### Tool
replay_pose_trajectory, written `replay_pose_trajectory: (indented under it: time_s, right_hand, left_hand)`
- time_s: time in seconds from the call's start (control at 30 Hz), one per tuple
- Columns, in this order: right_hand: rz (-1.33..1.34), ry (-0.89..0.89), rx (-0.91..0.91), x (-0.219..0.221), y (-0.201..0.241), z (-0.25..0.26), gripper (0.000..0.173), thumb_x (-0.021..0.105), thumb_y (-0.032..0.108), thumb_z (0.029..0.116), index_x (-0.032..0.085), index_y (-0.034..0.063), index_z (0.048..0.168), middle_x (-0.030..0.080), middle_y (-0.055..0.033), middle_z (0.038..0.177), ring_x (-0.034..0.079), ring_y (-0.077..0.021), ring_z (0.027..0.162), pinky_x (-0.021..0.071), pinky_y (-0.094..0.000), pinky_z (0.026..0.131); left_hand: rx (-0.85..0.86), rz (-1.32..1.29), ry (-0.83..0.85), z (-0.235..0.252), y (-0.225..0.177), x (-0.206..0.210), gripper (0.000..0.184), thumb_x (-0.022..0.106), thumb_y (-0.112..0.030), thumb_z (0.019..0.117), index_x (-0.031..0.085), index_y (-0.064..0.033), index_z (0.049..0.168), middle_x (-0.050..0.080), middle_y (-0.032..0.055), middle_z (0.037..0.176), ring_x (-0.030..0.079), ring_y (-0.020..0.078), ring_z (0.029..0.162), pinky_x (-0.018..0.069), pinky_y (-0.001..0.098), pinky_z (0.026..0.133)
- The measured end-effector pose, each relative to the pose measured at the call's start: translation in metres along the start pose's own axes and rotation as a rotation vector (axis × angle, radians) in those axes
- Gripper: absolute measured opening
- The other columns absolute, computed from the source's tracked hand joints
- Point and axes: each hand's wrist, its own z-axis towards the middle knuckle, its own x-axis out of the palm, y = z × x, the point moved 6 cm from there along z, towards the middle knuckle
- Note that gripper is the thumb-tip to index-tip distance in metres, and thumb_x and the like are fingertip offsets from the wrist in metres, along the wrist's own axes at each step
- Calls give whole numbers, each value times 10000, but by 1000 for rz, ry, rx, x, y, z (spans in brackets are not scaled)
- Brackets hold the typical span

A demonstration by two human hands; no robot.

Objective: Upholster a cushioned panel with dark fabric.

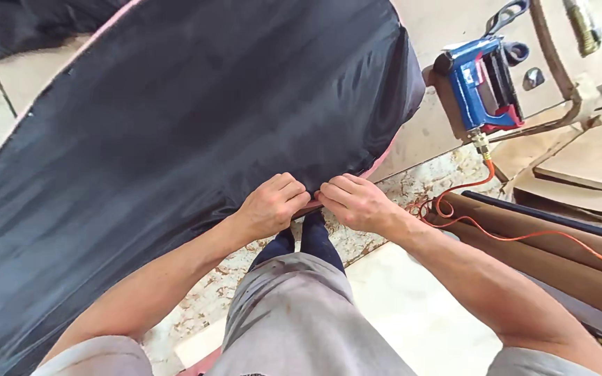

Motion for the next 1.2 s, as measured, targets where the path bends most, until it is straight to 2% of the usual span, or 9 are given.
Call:
replay_pose_trajectory:
  time_s: [0.13,0.27,0.5,0.83,0.9,0.97,1.03,1.13,1.2]
  right_hand:
    - [35,73,9,3,1,1,194,491,-24,1012,681,-27,971,691,-148,944,675,-291,871,554,-384,764]
    - [63,82,80,3,3,-2,205,473,-26,1023,667,-31,955,684,-165,967,674,-316,901,555,-410,773]
    - [52,15,303,2,6,-11,221,467,22,1028,687,5,1013,690,-149,1081,666,-306,1018,534,-436,871]
    - [-16,-135,657,-9,24,-32,200,540,136,1011,729,96,1065,718,-99,1089,676,-277,1079,535,-457,942]
    - [-135,-227,884,-53,-17,-59,239,603,223,958,755,66,1053,737,-171,1088,701,-343,1052,567,-520,883]
    - [-219,-92,1213,-96,-94,-102,474,591,320,992,621,58,1385,589,-299,1334,567,-492,1238,480,-639,969]
    - [-232,42,1492,-104,-172,-153,695,574,459,961,451,95,1541,423,-336,1512,395,-576,1380,381,-740,1022]
    - [-196,184,1642,-81,-233,-201,821,601,526,935,355,107,1597,342,-367,1551,334,-627,1393,357,-792,1006]
    - [-226,239,1626,-76,-249,-206,714,607,471,954,432,128,1554,397,-363,1517,352,-618,1389,354,-781,1023]
  left_hand:
    - [41,15,125,3,-1,0,210,503,-54,1027,706,-25,1073,697,142,990,673,305,975,559,395,849]
    - [103,94,376,11,-2,-9,355,432,-215,999,706,-89,1187,676,100,1245,617,311,1140,481,478,903]
    - [205,33,645,34,5,-22,547,352,-321,964,605,-286,1447,527,-53,1553,331,290,1526,263,591,1162]
    - [497,-116,920,62,29,-15,555,304,-343,979,698,-195,1342,488,-51,1588,228,263,1581,82,665,1243]
    - [563,-115,962,71,31,-14,552,319,-361,972,712,-197,1323,486,-51,1589,221,267,1583,76,671,1244]
    - [609,-108,997,74,32,-14,535,348,-365,963,719,-209,1315,478,-51,1595,210,276,1586,74,680,1243]
    - [657,-104,1019,76,33,-13,536,369,-389,954,710,-213,1328,462,-44,1608,197,283,1588,68,681,1241]
    - [711,-128,1015,81,35,-14,549,372,-395,946,708,-192,1330,449,-29,1617,197,290,1588,64,684,1238]
    - [742,-135,1024,81,36,-13,572,364,-413,948,686,-188,1363,423,-16,1635,181,299,1591,57,694,1235]
